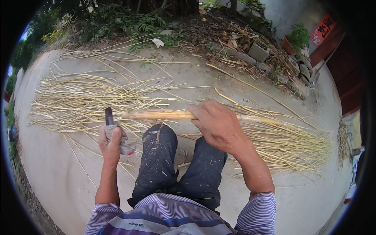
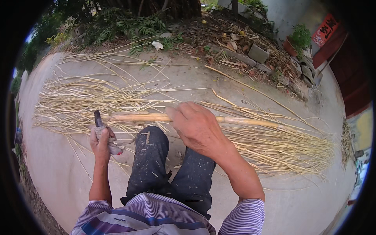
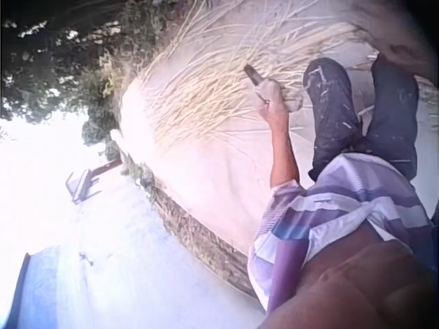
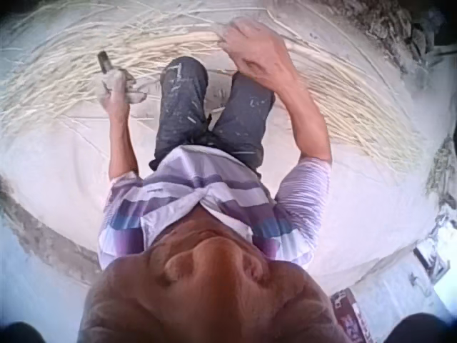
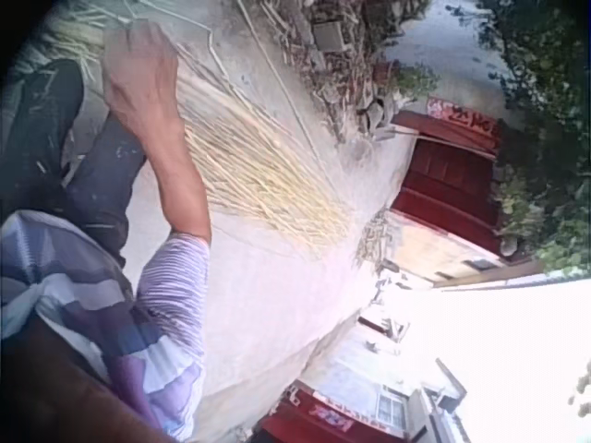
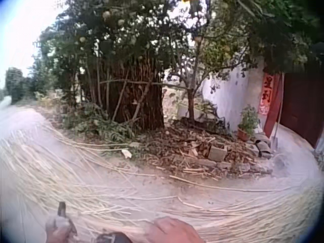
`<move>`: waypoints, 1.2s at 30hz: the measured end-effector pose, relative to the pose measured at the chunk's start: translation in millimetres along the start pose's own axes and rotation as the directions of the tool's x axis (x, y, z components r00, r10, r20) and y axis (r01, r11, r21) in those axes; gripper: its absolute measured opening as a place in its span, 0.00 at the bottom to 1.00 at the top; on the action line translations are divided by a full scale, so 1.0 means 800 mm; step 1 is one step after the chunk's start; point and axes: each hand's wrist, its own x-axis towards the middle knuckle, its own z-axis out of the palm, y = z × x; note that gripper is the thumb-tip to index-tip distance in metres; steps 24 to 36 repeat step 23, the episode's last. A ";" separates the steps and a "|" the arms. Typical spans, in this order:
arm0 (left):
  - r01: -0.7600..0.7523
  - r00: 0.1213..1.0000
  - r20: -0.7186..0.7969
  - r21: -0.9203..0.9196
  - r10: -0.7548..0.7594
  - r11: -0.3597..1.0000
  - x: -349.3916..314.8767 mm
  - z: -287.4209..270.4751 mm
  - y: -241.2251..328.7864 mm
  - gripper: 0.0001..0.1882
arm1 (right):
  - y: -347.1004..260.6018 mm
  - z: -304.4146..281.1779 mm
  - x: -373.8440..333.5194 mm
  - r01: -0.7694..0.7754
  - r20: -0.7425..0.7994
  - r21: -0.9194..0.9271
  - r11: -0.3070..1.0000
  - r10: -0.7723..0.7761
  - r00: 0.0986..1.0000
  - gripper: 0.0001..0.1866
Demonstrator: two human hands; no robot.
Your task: The person sits on the ground and uses a knife to peel the outer layer off long bamboo sticks. They repeatedly pick up sticks, scrape them with the blade, and place the processed sticks into a pile.
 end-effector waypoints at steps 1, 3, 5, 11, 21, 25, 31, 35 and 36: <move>-0.039 0.998 0.039 -0.118 0.044 0.992 -0.004 0.007 0.011 0.10 | -0.013 -0.004 0.001 -0.012 0.011 -0.013 1.000 0.012 1.000 0.19; -0.074 0.991 0.094 -0.222 0.097 0.972 -0.015 0.019 0.038 0.17 | -0.038 -0.014 0.006 -0.037 0.031 -0.039 0.999 0.038 0.999 0.19; -0.091 0.984 0.118 -0.315 0.134 0.945 -0.023 0.018 0.047 0.20 | -0.062 -0.018 0.008 -0.062 0.052 -0.048 0.997 0.064 0.997 0.19; -0.116 0.988 0.062 -0.321 0.143 0.940 -0.034 0.006 0.072 0.22 | -0.106 -0.014 0.017 -0.011 0.114 0.010 1.000 0.010 0.993 0.19; -0.490 0.850 0.137 -0.149 0.509 0.859 -0.048 -0.030 0.072 0.22 | -0.171 -0.003 0.051 -0.178 0.377 0.283 0.943 0.062 0.924 0.16; -0.533 0.809 0.175 -0.185 0.561 0.826 -0.047 -0.038 0.067 0.21 | -0.175 -0.002 0.052 -0.195 0.415 0.288 0.937 0.061 0.908 0.17; -0.533 0.809 0.175 -0.185 0.561 0.826 -0.047 -0.038 0.067 0.21 | -0.175 -0.002 0.052 -0.195 0.415 0.288 0.937 0.061 0.908 0.17; -0.533 0.809 0.175 -0.185 0.561 0.826 -0.047 -0.038 0.067 0.21 | -0.175 -0.002 0.052 -0.195 0.415 0.288 0.937 0.061 0.908 0.17; -0.533 0.809 0.175 -0.185 0.561 0.826 -0.047 -0.038 0.067 0.21 | -0.175 -0.002 0.052 -0.195 0.415 0.288 0.937 0.061 0.908 0.17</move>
